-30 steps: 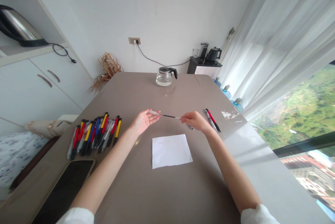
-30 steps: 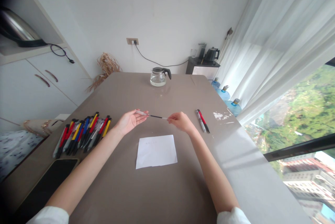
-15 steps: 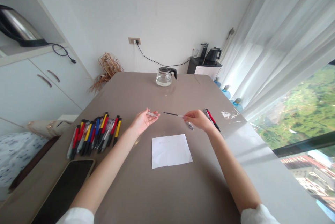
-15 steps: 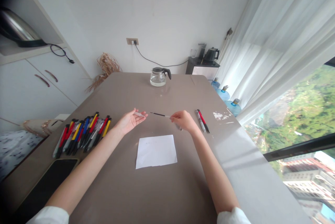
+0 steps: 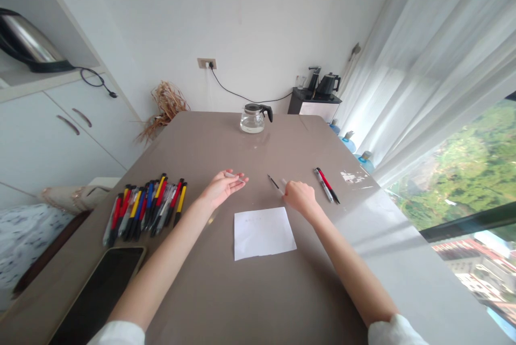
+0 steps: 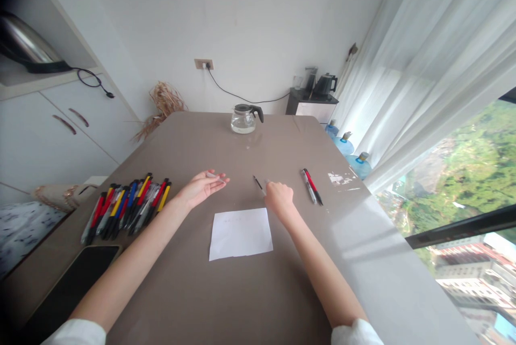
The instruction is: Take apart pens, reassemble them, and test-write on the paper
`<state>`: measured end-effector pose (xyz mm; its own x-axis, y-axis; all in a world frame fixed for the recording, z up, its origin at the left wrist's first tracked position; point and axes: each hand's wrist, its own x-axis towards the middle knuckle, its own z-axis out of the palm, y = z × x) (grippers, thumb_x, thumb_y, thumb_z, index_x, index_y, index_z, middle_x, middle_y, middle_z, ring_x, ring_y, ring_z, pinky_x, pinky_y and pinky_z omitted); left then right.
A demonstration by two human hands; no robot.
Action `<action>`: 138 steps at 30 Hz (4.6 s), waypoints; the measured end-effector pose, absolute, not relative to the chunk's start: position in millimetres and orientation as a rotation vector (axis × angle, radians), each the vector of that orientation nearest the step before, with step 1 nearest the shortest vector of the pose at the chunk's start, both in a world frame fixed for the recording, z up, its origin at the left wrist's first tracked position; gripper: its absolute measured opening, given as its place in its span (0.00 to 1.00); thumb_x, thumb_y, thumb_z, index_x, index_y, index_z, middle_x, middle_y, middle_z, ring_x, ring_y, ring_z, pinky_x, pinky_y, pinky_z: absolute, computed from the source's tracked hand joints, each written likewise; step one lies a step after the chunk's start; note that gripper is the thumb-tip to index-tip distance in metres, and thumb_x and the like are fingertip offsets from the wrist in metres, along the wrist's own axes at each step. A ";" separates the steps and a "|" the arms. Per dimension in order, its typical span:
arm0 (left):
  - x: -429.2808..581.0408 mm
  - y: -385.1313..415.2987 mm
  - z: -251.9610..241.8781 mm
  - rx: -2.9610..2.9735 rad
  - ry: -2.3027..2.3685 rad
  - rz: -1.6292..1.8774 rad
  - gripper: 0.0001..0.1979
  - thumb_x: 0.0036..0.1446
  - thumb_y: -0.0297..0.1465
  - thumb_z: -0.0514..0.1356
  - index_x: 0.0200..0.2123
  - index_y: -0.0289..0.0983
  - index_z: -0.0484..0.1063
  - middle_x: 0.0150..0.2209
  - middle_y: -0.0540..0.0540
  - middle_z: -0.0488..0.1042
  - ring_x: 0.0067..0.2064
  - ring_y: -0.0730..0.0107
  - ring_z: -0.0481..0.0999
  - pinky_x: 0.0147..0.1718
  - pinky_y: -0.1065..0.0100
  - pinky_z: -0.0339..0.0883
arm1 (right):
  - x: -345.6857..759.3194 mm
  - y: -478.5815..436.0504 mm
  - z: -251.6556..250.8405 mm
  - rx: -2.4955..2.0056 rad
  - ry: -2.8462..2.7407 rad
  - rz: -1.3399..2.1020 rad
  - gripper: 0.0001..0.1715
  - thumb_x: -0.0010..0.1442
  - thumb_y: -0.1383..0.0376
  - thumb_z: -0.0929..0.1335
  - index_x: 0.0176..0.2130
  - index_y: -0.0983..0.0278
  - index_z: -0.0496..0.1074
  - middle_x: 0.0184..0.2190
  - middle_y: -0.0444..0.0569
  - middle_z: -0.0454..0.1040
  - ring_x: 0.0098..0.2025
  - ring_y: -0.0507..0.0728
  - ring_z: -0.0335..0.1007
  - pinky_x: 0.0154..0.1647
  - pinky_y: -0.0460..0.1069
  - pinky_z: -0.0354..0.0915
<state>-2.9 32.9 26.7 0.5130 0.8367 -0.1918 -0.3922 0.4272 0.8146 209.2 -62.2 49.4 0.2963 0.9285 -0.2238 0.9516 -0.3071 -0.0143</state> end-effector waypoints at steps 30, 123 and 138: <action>24.7 -0.2 11.4 0.861 0.695 0.659 0.15 0.47 0.24 0.59 0.33 0.37 0.53 0.37 0.42 0.72 0.39 0.65 0.74 0.44 0.59 0.64 | 161.8 -70.6 36.1 2.467 2.365 -0.222 0.11 0.56 0.63 0.59 0.34 0.61 0.68 0.33 0.46 0.72 0.34 0.52 0.67 0.29 0.44 0.55; 10.8 12.9 -2.9 2.060 1.163 0.649 0.16 0.49 0.44 0.51 0.32 0.37 0.64 0.28 0.48 0.73 0.28 0.72 0.70 0.28 0.72 0.59 | 220.2 -50.1 26.8 2.882 2.365 -0.721 0.19 0.50 0.52 0.60 0.24 0.64 0.67 0.22 0.44 0.69 0.25 0.49 0.62 0.25 0.43 0.54; 14.7 6.0 -1.2 2.168 1.287 0.620 0.17 0.51 0.47 0.48 0.35 0.40 0.64 0.28 0.51 0.74 0.29 0.72 0.70 0.25 0.73 0.56 | 198.1 -50.4 11.2 2.771 2.122 -0.380 0.19 0.52 0.50 0.60 0.29 0.61 0.69 0.31 0.46 0.71 0.30 0.51 0.64 0.25 0.43 0.51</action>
